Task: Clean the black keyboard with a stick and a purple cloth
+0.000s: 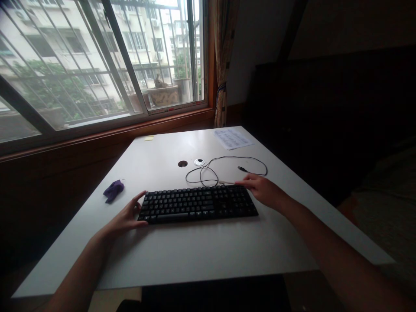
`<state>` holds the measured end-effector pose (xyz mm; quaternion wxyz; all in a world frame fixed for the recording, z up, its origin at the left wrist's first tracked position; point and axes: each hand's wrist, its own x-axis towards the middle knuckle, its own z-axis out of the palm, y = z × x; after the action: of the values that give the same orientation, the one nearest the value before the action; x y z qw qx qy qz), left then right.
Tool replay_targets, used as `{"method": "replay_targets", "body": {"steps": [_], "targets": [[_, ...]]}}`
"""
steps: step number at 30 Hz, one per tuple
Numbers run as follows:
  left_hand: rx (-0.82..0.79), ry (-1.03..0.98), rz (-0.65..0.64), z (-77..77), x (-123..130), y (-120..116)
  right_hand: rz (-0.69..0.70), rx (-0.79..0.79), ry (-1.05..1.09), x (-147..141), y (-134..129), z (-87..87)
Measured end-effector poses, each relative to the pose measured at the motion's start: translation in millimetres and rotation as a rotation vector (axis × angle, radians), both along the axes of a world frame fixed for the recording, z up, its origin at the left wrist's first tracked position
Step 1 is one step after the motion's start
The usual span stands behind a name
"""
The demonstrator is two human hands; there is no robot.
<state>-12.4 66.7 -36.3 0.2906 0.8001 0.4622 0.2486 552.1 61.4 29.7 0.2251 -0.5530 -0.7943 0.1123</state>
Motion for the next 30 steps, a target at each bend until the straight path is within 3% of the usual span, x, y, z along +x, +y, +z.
{"method": "replay_targets", "body": {"steps": [3, 8, 13, 17, 20, 23, 26, 30], "targets": [[0.006, -0.007, 0.001, 2.9, 2.1, -0.7, 0.133, -0.035, -0.02, -45.2, 6.1, 2.5], [-0.019, -0.03, 0.002, 4.3, 4.4, -2.0, 0.344, -0.051, -0.065, -144.5, 18.3, -4.5], [-0.024, -0.052, -0.001, 0.0, 3.2, -1.3, 0.411, -0.008, -0.124, -231.4, 30.3, -7.3], [-0.005, -0.054, -0.004, -1.2, 1.8, -0.5, 0.452, -0.003, -0.199, -276.6, 33.5, -1.8], [0.0, -0.058, -0.011, -0.9, 1.6, -0.4, 0.467, 0.024, -0.239, -290.2, 31.0, 3.2], [-0.001, -0.055, -0.007, -0.9, 1.8, -0.6, 0.469, 0.049, -0.27, -283.7, 25.4, 7.0], [-0.01, -0.047, -0.01, 0.0, 2.2, -1.2, 0.46, 0.094, -0.327, -259.1, 19.1, 7.5], [-0.008, -0.024, -0.003, 3.5, 3.2, -2.2, 0.402, 0.108, -0.36, -204.4, 13.0, 2.5]]}}
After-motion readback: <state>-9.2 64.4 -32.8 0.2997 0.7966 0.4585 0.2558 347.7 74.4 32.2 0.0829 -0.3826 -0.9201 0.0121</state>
